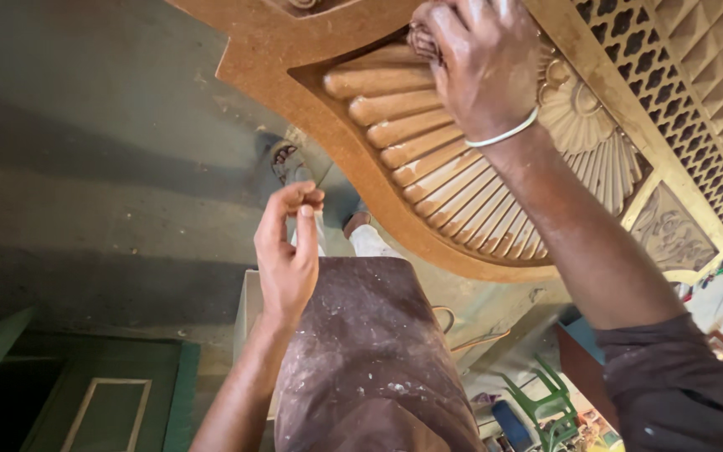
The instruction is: The person applies a dark finish to a carved wooden panel using a cloth. They repeatedly dip the cloth into a container and wipe the finish onto the carved surfaces, covering the fan-shaped and floral relief areas.
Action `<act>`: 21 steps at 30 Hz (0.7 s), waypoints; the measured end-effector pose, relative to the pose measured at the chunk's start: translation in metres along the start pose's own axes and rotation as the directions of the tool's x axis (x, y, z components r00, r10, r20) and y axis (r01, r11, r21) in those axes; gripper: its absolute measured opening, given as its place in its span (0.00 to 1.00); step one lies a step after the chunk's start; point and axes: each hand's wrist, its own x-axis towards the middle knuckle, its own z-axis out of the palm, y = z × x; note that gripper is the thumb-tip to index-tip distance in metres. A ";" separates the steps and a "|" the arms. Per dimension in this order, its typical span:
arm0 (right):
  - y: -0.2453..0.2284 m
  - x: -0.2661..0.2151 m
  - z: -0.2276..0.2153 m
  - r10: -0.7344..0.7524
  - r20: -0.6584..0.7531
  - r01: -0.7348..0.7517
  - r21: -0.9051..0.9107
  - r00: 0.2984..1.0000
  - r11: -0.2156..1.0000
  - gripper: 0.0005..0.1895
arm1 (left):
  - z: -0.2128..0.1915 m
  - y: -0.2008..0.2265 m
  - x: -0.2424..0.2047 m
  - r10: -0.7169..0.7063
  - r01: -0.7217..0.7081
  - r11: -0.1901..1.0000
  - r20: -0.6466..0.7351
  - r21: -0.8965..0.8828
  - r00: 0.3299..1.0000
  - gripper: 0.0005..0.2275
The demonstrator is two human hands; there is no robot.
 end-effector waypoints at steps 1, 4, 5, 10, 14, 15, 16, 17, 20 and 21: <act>0.003 -0.003 -0.001 -0.021 0.033 0.020 0.032 0.999 0.999 0.11 | 0.000 0.002 0.002 -0.009 0.009 1.000 0.000 -0.028 1.000 0.08; 0.017 0.005 -0.007 0.257 0.197 -0.312 0.339 0.946 0.888 0.14 | -0.003 0.002 0.004 -0.012 0.012 1.000 0.001 -0.006 1.000 0.08; 0.015 0.008 -0.009 0.317 0.243 -0.370 0.218 0.917 0.903 0.12 | -0.004 0.000 0.001 -0.005 0.005 1.000 -0.001 0.004 1.000 0.08; -0.054 0.013 -0.003 0.130 -0.006 -0.130 -0.010 0.992 0.992 0.14 | -0.003 -0.015 -0.006 -0.060 0.060 0.998 0.002 0.021 0.998 0.08; -0.087 0.003 0.005 0.015 -0.009 -0.013 0.195 1.000 0.981 0.09 | 0.004 -0.020 -0.013 -0.110 0.110 0.994 0.048 0.001 0.993 0.08; -0.084 0.001 0.003 -0.009 -0.011 0.011 0.199 1.000 0.980 0.08 | 0.004 -0.020 -0.015 -0.121 0.121 0.993 0.056 -0.001 0.991 0.08; -0.074 0.001 -0.002 -0.037 -0.012 0.038 0.193 0.999 0.981 0.08 | 0.003 -0.021 -0.015 -0.131 0.132 0.991 0.065 -0.002 0.989 0.08; -0.060 0.002 -0.010 -0.050 -0.005 0.050 0.167 0.999 0.985 0.08 | 0.003 -0.022 -0.016 -0.126 0.125 0.992 0.067 0.016 0.990 0.08; -0.021 0.006 -0.044 -0.032 0.016 0.031 0.043 0.999 0.999 0.07 | -0.005 -0.026 -0.018 -0.113 0.110 0.993 0.067 0.049 0.991 0.08; -0.014 0.010 -0.051 -0.017 0.009 0.017 -0.019 1.000 1.000 0.06 | -0.008 -0.028 -0.018 -0.104 0.101 0.994 0.066 0.048 0.992 0.08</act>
